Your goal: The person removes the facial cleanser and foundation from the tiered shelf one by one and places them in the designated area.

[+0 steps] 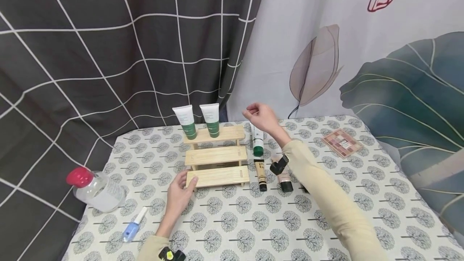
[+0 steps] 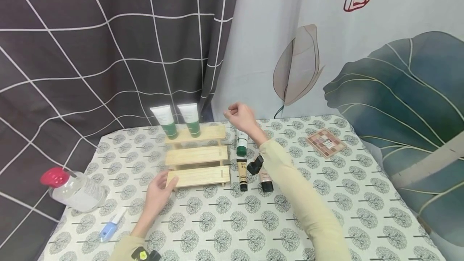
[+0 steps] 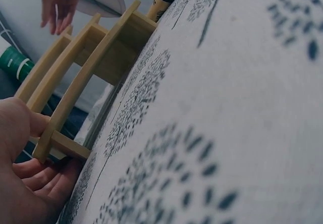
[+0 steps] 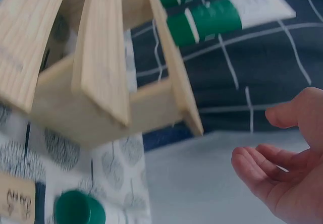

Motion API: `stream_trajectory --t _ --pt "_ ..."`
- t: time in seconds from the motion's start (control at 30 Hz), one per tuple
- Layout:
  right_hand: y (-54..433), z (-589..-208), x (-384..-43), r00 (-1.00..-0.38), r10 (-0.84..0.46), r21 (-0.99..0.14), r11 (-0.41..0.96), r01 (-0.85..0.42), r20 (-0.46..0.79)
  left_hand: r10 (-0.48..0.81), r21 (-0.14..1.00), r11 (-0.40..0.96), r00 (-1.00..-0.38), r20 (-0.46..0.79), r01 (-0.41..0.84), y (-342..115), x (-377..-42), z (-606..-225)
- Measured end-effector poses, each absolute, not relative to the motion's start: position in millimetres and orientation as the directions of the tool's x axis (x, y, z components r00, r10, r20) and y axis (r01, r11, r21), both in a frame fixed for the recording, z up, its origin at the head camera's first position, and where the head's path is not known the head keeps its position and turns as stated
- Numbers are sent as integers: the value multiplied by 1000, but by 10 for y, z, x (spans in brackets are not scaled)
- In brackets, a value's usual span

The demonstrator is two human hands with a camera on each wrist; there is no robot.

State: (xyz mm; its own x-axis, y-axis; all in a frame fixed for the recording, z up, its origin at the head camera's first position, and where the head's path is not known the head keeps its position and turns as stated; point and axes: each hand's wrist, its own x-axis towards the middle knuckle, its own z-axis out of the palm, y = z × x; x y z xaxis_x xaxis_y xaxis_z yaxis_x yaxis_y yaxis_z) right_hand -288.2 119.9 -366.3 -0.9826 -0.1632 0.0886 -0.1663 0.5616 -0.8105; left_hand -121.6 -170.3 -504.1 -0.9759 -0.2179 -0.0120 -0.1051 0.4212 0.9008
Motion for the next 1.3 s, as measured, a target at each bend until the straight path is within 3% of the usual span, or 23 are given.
stream_trajectory --t 0.57,0.77,1.3 --pt "756 -3638 -2750 -926 -348 -895 352 -272 145 -225 904 412 -974 -17 -111 -1689 -1212 -5047" --pt "633 -3731 -2713 -907 -397 -891 349 -292 142 -231 907 404 -973 -20 -114 -1674 -1205 -5021" --pt "369 -3922 -2650 -920 -332 -879 348 -325 209 -236 904 411 -972 -17 -116 -1674 -1203 -5043"
